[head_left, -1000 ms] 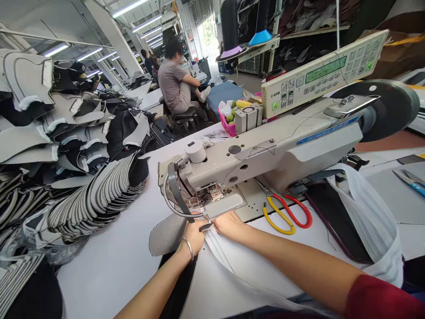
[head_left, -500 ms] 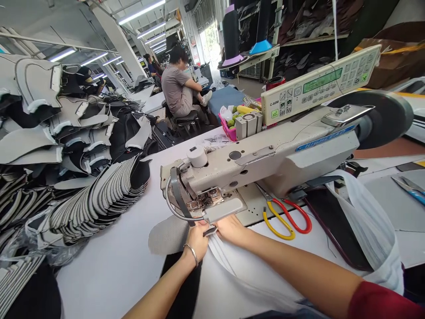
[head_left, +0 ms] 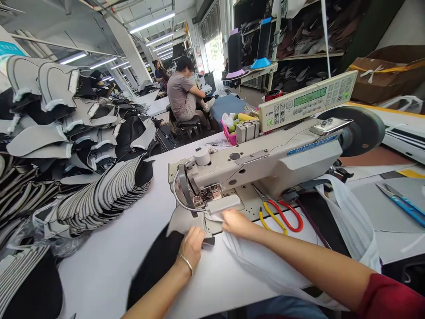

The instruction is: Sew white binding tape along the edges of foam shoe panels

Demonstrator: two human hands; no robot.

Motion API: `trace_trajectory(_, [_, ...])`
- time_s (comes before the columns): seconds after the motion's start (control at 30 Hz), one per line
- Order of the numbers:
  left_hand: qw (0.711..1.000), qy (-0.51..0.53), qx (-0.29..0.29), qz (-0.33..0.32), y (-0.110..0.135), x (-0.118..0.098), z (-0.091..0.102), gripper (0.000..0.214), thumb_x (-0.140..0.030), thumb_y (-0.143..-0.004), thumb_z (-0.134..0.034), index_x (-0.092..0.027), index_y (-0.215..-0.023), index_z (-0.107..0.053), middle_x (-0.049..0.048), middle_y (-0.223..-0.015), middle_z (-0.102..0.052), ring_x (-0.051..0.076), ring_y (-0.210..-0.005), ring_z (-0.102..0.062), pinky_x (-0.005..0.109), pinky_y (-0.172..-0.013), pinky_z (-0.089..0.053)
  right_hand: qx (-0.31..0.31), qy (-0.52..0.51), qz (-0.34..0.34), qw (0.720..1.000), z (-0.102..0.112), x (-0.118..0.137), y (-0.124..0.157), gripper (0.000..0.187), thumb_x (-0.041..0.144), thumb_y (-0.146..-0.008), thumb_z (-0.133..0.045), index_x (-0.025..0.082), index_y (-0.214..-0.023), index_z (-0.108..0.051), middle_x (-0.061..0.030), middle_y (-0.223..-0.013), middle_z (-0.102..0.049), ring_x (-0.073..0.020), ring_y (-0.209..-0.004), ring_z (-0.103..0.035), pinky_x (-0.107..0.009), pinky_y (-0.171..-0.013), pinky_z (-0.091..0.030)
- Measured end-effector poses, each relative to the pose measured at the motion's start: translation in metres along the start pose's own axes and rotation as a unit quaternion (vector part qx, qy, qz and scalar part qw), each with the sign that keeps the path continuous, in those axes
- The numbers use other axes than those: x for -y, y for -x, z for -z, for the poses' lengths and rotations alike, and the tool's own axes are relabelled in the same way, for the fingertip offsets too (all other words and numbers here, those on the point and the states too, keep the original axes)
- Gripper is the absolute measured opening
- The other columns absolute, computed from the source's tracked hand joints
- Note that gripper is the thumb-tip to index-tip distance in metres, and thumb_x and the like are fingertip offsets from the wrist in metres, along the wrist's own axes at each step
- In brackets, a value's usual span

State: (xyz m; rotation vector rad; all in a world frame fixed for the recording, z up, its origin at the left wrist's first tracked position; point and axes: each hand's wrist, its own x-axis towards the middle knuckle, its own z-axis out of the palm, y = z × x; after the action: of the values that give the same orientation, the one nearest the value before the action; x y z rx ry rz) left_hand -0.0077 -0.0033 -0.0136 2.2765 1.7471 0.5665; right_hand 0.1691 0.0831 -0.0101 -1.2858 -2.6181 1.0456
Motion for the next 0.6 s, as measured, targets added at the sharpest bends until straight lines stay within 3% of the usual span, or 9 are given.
trace_trajectory(0.07, [1.000,0.024,0.008,-0.014,0.006,0.002,0.003,0.022,-0.007,-0.070,-0.038,-0.018,-0.073,-0.057,0.0060,-0.077,-0.059,0.019,-0.076,-0.052,0.033,-0.074,-0.044,0.045,-0.029,0.002,0.999,0.004,-0.004,0.007,0.011,0.013,-0.067,-0.049,0.012,-0.079,-0.051,-0.0029,-0.070,-0.054,-0.0154,-0.063,-0.051,-0.022,-0.054,-0.036])
trace_trajectory(0.13, [0.987,0.147,0.006,0.069,0.006,-0.004,0.006,0.014,-0.016,-0.071,-0.046,-0.017,-0.077,-0.059,0.0066,-0.082,-0.061,0.019,-0.082,-0.053,0.034,-0.077,-0.044,0.076,-0.066,0.031,0.994,-0.001,0.002,0.022,0.011,0.015,-0.067,-0.052,0.014,-0.077,-0.050,0.0007,-0.071,-0.054,-0.0121,-0.063,-0.049,-0.019,-0.053,-0.035])
trace_trajectory(0.17, [0.961,0.239,0.005,0.143,0.003,-0.009,0.005,0.014,-0.022,-0.072,-0.048,-0.016,-0.077,-0.059,0.0066,-0.081,-0.061,0.019,-0.080,-0.055,0.033,-0.074,-0.045,0.082,-0.087,0.054,0.991,-0.005,0.008,0.031,0.012,0.015,-0.067,-0.053,0.015,-0.078,-0.049,0.0016,-0.074,-0.053,-0.0112,-0.064,-0.048,-0.018,-0.054,-0.035])
trace_trajectory(0.3, [0.737,0.529,0.008,0.420,-0.014,-0.032,-0.005,0.028,-0.039,-0.069,-0.057,-0.011,-0.065,-0.056,0.0057,-0.058,-0.060,0.012,-0.048,-0.053,0.025,-0.046,-0.042,0.115,-0.126,0.222,0.960,-0.012,0.031,0.066,0.009,0.014,-0.070,-0.053,0.017,-0.078,-0.050,0.0019,-0.077,-0.052,-0.0107,-0.068,-0.047,-0.018,-0.060,-0.036])
trace_trajectory(0.37, [0.678,0.565,-0.013,0.470,-0.019,-0.036,-0.013,0.023,-0.030,-0.061,-0.066,-0.009,-0.061,-0.055,0.0032,-0.049,-0.056,0.008,-0.038,-0.046,0.020,-0.039,-0.036,0.107,-0.066,0.251,0.960,-0.002,0.026,0.075,0.004,0.016,-0.076,-0.049,0.017,-0.073,-0.051,0.0002,-0.076,-0.053,-0.0118,-0.069,-0.049,-0.019,-0.063,-0.037])
trace_trajectory(0.4, [0.663,0.577,-0.025,0.477,-0.019,-0.036,-0.015,0.021,-0.026,-0.059,-0.068,-0.009,-0.062,-0.056,0.0013,-0.045,-0.054,0.006,-0.035,-0.043,0.018,-0.037,-0.032,0.080,-0.014,0.222,0.972,0.006,0.018,0.078,0.011,0.016,-0.079,-0.046,0.016,-0.070,-0.051,-0.0017,-0.075,-0.053,-0.0133,-0.069,-0.049,-0.021,-0.064,-0.038])
trace_trajectory(0.47, [0.635,0.607,-0.041,0.476,-0.016,-0.032,-0.018,0.019,-0.022,-0.057,-0.069,-0.007,-0.064,-0.059,-0.0019,-0.041,-0.049,0.003,-0.032,-0.038,0.016,-0.034,-0.026,-0.017,0.121,0.087,0.989,0.020,-0.009,0.082,0.018,0.012,-0.081,-0.040,0.015,-0.069,-0.053,-0.0073,-0.073,-0.055,-0.0179,-0.070,-0.051,-0.027,-0.064,-0.039])
trace_trajectory(0.53, [0.606,0.643,-0.042,0.467,-0.010,-0.026,-0.019,0.019,-0.021,-0.056,-0.069,-0.006,-0.064,-0.060,-0.0028,-0.041,-0.048,0.002,-0.033,-0.036,0.014,-0.034,-0.025,-0.120,0.251,-0.047,0.959,0.028,-0.043,0.087,0.018,0.008,-0.078,-0.039,0.012,-0.077,-0.056,-0.0137,-0.076,-0.055,-0.0239,-0.073,-0.052,-0.034,-0.065,-0.040])
trace_trajectory(0.6, [0.584,0.669,-0.034,0.459,-0.005,-0.020,-0.017,0.018,-0.019,-0.055,-0.070,-0.006,-0.063,-0.061,-0.0026,-0.042,-0.048,0.001,-0.034,-0.036,0.014,-0.034,-0.024,-0.169,0.316,-0.111,0.927,0.030,-0.073,0.092,0.026,0.006,-0.075,-0.038,0.008,-0.093,-0.056,-0.0172,-0.079,-0.055,-0.0270,-0.076,-0.052,-0.037,-0.065,-0.041])
